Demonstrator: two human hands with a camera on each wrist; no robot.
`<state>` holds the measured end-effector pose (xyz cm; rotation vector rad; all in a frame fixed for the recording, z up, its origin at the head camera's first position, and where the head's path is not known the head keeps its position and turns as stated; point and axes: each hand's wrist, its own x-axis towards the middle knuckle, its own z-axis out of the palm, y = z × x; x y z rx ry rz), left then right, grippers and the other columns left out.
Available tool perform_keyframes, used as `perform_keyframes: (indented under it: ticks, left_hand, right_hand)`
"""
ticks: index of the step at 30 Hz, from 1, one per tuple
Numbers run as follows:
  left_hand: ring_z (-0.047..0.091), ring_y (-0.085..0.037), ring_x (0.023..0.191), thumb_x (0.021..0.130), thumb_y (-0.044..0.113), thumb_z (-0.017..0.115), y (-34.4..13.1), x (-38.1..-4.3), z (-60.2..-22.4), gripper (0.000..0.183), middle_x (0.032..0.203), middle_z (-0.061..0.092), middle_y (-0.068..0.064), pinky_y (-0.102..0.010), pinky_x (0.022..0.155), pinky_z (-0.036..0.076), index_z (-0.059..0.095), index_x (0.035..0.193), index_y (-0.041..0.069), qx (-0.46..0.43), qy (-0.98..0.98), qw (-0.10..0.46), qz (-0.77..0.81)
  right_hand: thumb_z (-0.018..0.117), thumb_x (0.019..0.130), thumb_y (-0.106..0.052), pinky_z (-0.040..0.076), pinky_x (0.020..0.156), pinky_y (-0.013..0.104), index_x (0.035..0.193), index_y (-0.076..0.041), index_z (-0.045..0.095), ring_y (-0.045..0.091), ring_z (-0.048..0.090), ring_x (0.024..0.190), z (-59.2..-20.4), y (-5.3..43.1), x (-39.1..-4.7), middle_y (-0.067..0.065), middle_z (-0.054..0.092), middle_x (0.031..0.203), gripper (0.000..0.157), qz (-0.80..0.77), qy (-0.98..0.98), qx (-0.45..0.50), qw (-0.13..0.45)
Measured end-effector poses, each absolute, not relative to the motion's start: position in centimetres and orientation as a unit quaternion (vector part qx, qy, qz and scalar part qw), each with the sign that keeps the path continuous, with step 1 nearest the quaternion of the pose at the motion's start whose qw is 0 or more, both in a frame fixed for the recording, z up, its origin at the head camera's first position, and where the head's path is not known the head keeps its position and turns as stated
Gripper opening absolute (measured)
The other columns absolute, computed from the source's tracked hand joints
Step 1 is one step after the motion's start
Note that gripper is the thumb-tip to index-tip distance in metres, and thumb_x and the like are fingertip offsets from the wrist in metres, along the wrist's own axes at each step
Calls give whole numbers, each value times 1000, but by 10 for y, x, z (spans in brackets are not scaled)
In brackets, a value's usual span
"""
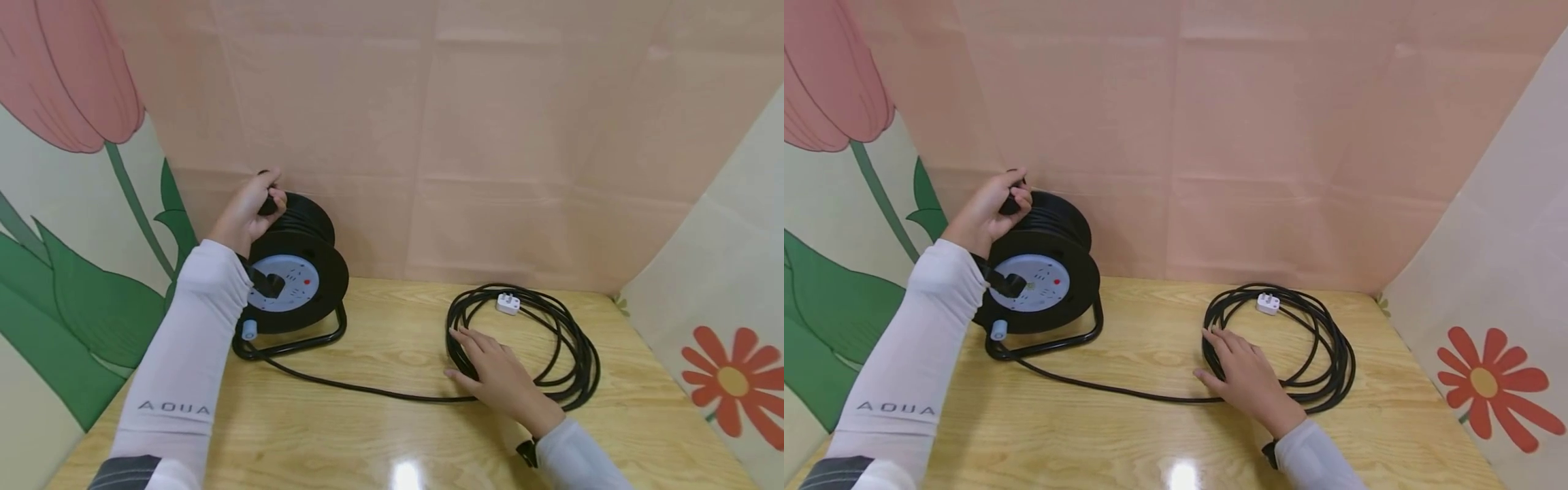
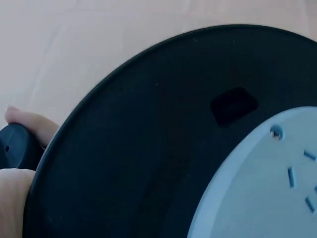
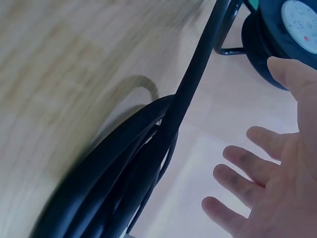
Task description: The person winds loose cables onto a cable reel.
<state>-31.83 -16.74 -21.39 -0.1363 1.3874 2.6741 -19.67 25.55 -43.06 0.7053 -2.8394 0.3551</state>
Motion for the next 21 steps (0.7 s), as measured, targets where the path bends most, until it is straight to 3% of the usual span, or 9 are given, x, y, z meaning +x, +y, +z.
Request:
perform_keyframes:
  ticks: [9, 21]
  left_hand:
    - [41, -4, 50, 104, 20, 53, -172, -318, -214, 20, 78, 39, 1, -11, 44, 38, 36, 98, 11, -30, 506, 68, 860]
    - [41, -3, 49, 105, 13, 47, -178, -320, -211, 13, 76, 42, 0, -11, 45, 39, 35, 105, 11, -5, 521, 117, 846]
  right_hand:
    - [60, 95, -59, 37, 103, 67, 153, -9, 38, 42, 46, 132, -431, 264, -203, 16, 46, 150, 80, 130, -959, 225, 111]
    - [56, 97, -59, 36, 102, 69, 153, -7, 39, 45, 45, 132, -428, 292, -200, 18, 46, 149, 78, 135, -964, 198, 111]
